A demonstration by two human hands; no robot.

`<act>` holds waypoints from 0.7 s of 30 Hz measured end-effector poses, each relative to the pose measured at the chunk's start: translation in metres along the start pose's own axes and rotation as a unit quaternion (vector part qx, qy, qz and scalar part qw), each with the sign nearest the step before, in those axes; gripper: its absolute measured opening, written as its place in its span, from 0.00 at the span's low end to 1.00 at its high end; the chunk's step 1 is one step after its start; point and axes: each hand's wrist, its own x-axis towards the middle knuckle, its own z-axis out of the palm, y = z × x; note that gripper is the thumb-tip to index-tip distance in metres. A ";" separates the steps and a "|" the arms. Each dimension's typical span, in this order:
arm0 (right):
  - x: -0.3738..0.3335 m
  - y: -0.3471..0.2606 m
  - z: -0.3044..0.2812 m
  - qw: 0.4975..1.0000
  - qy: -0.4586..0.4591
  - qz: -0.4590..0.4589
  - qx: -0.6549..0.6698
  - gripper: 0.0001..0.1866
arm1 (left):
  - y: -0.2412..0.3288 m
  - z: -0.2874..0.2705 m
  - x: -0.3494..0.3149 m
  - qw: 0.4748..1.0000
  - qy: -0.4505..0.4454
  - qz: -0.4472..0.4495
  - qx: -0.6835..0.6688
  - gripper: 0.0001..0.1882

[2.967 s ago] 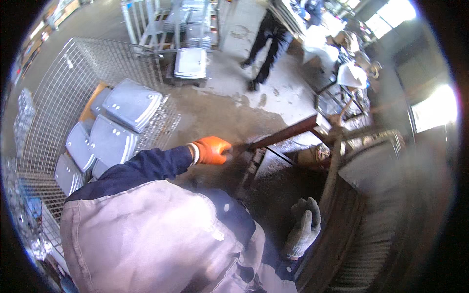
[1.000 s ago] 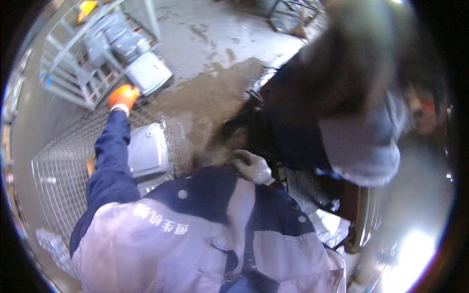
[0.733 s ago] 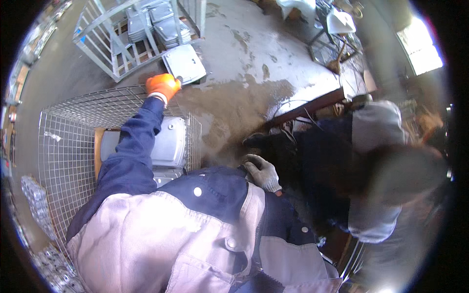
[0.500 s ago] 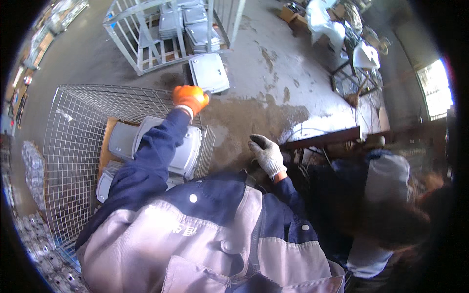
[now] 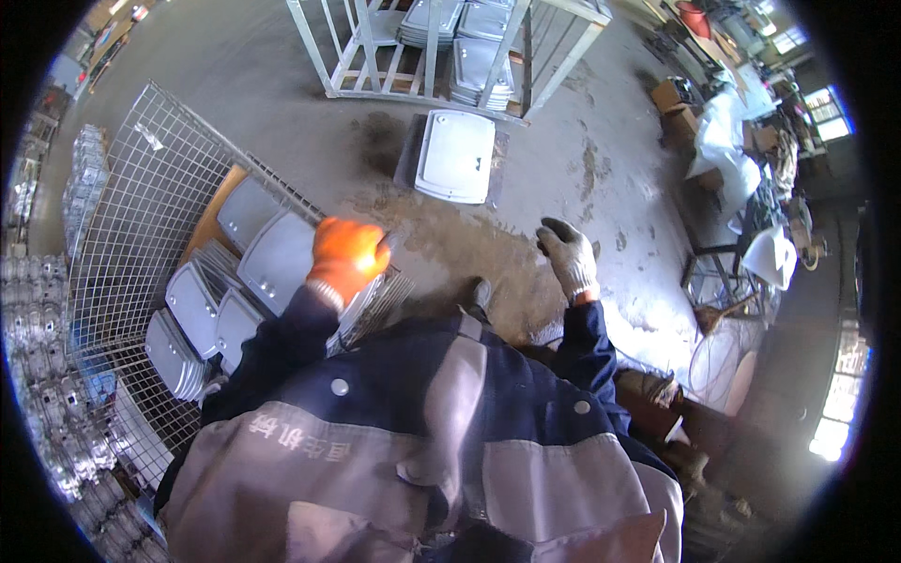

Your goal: The person repeatedly picks up gray metal panels from a metal rack and stacks them onto a nearby rack. The person handles the panels one at a time, carrying them across the floor and placing them in a vertical stack.

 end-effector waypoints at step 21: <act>0.021 0.006 -0.103 0.984 0.149 0.075 0.068 0.20 | -0.013 0.003 0.055 0.955 -0.273 -0.086 0.072 0.16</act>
